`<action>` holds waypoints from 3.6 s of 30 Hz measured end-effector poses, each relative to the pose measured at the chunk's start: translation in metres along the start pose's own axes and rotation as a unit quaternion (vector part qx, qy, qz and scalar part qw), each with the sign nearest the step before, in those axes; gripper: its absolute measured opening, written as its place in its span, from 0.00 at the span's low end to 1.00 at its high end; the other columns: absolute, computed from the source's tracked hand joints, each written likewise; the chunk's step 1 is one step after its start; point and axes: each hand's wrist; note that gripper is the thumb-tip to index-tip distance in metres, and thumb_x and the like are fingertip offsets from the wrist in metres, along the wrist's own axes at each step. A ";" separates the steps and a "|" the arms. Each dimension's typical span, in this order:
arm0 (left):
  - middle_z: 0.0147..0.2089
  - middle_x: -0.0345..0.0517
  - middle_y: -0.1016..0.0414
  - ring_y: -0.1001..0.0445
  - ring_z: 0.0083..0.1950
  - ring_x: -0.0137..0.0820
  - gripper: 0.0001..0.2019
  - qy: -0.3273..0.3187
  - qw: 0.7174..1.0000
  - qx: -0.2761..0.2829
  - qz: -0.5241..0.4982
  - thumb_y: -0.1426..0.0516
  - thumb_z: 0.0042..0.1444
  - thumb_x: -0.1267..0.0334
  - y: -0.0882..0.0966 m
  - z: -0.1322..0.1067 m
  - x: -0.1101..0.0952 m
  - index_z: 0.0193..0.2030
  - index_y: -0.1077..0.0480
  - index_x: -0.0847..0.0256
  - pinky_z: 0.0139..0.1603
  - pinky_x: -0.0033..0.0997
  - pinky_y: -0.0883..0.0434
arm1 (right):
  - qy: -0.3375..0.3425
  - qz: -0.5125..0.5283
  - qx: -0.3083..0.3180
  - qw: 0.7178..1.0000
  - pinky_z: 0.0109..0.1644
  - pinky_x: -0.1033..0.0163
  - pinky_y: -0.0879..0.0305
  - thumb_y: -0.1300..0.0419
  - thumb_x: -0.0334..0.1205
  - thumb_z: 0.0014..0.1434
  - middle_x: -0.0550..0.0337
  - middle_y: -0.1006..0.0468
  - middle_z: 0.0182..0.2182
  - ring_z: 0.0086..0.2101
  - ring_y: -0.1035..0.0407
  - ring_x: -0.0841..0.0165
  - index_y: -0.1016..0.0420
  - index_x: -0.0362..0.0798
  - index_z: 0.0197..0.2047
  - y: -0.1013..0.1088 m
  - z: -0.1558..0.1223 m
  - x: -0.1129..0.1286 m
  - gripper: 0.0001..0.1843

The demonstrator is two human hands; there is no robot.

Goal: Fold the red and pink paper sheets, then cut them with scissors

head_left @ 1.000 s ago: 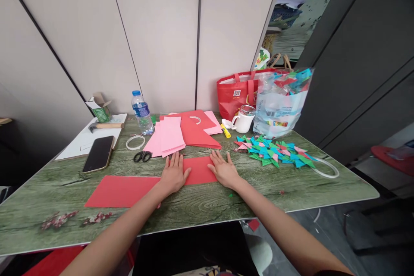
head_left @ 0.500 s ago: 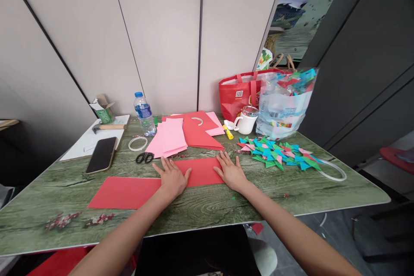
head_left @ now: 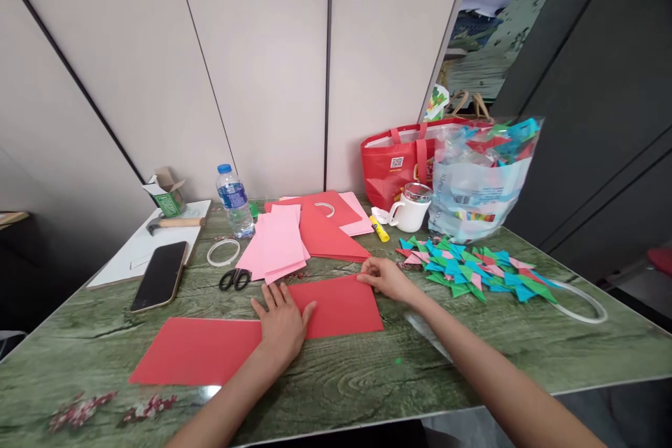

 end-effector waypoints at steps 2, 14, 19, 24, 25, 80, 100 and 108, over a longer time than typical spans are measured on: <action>0.59 0.77 0.41 0.40 0.58 0.59 0.33 -0.018 1.000 -0.012 0.000 0.52 0.56 0.49 0.008 0.000 0.008 0.57 0.40 0.80 0.52 0.60 0.42 | 0.009 0.043 0.052 0.998 0.23 0.67 0.35 0.45 0.46 0.53 0.63 0.28 0.22 0.22 0.35 0.72 0.30 0.44 0.35 0.011 0.003 0.004 0.13; 0.60 0.65 0.43 0.42 0.61 0.43 0.27 0.009 0.867 -0.366 -0.336 0.53 0.59 0.59 0.068 0.036 0.055 0.63 0.54 0.69 0.56 0.45 0.39 | 0.025 0.399 -0.066 0.914 0.25 0.67 0.29 0.34 0.44 0.43 0.63 0.25 0.24 0.22 0.30 0.74 0.27 0.44 0.34 0.001 0.052 0.035 0.16; 0.61 0.64 0.47 0.47 0.63 0.44 0.22 -0.051 0.890 -0.324 -0.316 0.52 0.59 0.63 0.054 0.048 0.041 0.59 0.46 0.66 0.58 0.47 0.41 | 0.038 0.369 -0.101 0.923 0.34 0.56 0.26 0.41 0.47 0.51 0.56 0.22 0.27 0.28 0.25 0.64 0.29 0.43 0.40 -0.051 0.080 0.050 0.17; 0.61 0.65 0.43 0.53 0.66 0.48 0.20 -0.150 0.928 -0.225 -0.257 0.53 0.58 0.66 0.010 0.060 0.028 0.58 0.42 0.67 0.57 0.56 0.42 | 0.048 0.246 -0.155 0.956 0.49 0.45 0.35 0.43 0.43 0.53 0.50 0.22 0.38 0.42 0.29 0.55 0.25 0.47 0.38 -0.052 0.069 0.036 0.13; 0.62 0.65 0.44 0.55 0.66 0.50 0.19 -0.153 0.935 -0.210 -0.239 0.52 0.58 0.66 0.003 0.061 0.028 0.57 0.40 0.65 0.57 0.59 0.44 | 0.051 0.219 -0.174 0.959 0.55 0.44 0.42 0.43 0.42 0.52 0.49 0.24 0.43 0.48 0.33 0.54 0.25 0.48 0.38 -0.046 0.065 0.027 0.12; 0.56 0.55 0.32 0.34 0.56 0.47 0.37 0.016 0.384 0.040 -0.922 0.41 0.42 0.44 0.027 0.061 0.044 0.59 0.40 0.57 0.55 0.43 0.35 | 0.057 0.391 -0.022 0.918 0.51 0.55 0.36 0.36 0.46 0.48 0.54 0.25 0.47 0.48 0.33 0.60 0.26 0.51 0.44 0.003 0.009 0.028 0.19; 0.38 0.52 0.21 0.22 0.32 0.39 0.18 0.097 0.406 0.187 -0.889 0.35 0.39 0.71 0.036 0.058 0.061 0.40 0.30 0.65 0.34 0.35 0.25 | -0.050 0.478 0.041 0.876 0.36 0.64 0.32 0.34 0.45 0.47 0.63 0.21 0.31 0.30 0.28 0.69 0.26 0.51 0.41 -0.011 0.012 0.017 0.17; 0.40 0.57 0.22 0.22 0.35 0.40 0.18 0.065 0.424 0.311 -0.848 0.35 0.41 0.70 0.036 0.051 0.056 0.41 0.30 0.67 0.38 0.38 0.26 | -0.050 0.501 0.109 0.857 0.45 0.56 0.32 0.35 0.44 0.48 0.52 0.23 0.43 0.40 0.27 0.61 0.27 0.45 0.43 -0.014 0.004 0.023 0.19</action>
Point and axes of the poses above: each hand's wrist, its own z-axis towards the middle knuckle, its own y-axis out of the back of the hand, x = y × z
